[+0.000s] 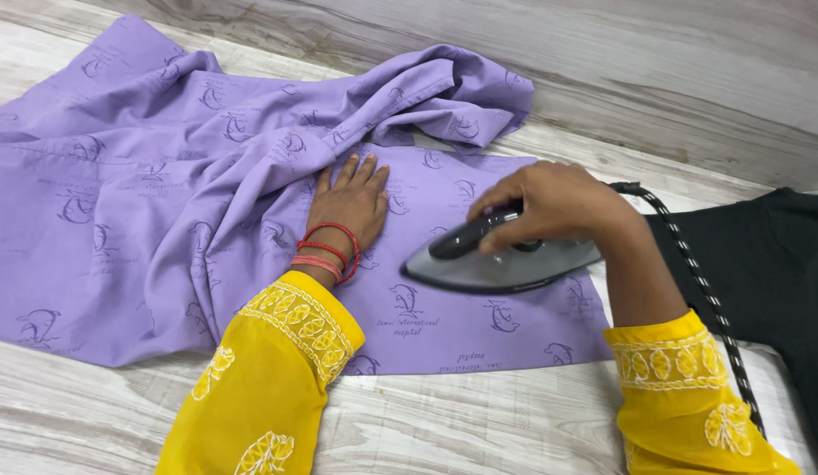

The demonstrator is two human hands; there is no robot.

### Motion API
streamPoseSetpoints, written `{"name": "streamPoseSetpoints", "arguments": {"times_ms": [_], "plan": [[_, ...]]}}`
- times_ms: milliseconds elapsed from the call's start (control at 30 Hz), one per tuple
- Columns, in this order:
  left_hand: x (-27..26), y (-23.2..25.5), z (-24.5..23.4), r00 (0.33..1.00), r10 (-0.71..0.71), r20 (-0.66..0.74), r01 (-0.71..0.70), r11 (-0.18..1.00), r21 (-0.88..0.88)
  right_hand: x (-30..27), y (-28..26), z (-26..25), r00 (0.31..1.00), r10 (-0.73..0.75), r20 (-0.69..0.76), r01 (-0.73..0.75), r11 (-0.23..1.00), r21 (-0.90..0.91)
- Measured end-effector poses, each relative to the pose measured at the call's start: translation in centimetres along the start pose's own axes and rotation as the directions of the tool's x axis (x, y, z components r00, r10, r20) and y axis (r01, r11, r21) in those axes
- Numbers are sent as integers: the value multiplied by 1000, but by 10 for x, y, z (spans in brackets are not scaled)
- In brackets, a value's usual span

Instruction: The person irons a purple patterned garment on a flat surface. They repeatedly smooth the fabric with their hands and move the iron across different sections, including the sleeves and body, to remove wrinkles.

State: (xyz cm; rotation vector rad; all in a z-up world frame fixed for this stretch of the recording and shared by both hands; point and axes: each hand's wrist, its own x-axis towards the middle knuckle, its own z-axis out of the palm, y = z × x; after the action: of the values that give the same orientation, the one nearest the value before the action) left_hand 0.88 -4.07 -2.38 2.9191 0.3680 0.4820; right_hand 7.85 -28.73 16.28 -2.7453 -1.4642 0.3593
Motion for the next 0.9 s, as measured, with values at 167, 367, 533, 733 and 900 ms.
{"name": "streamPoseSetpoints", "arguments": {"times_ms": [167, 367, 533, 733, 900], "plan": [[1, 0, 0, 1000, 5, 4, -5, 1000, -15, -2, -21, 19, 967, 31, -254, -77, 982, -172], [3, -2, 0, 999, -2, 36, 3, 1000, -23, -64, -23, 9, 874, -436, 215, 424, 900, 102], [-1, -2, -3, 999, 6, 33, -6, 1000, -16, -64, 8, 4, 963, 28, 269, -28, 1000, -4], [-10, 6, -16, 985, -164, 53, 164, 986, 1, -36, 61, 19, 820, 494, -289, -549, 822, -151], [-28, 54, -28, 996, 71, 62, -80, 982, 173, -26, 104, 32, 818, 411, -403, -539, 794, -283]]}}
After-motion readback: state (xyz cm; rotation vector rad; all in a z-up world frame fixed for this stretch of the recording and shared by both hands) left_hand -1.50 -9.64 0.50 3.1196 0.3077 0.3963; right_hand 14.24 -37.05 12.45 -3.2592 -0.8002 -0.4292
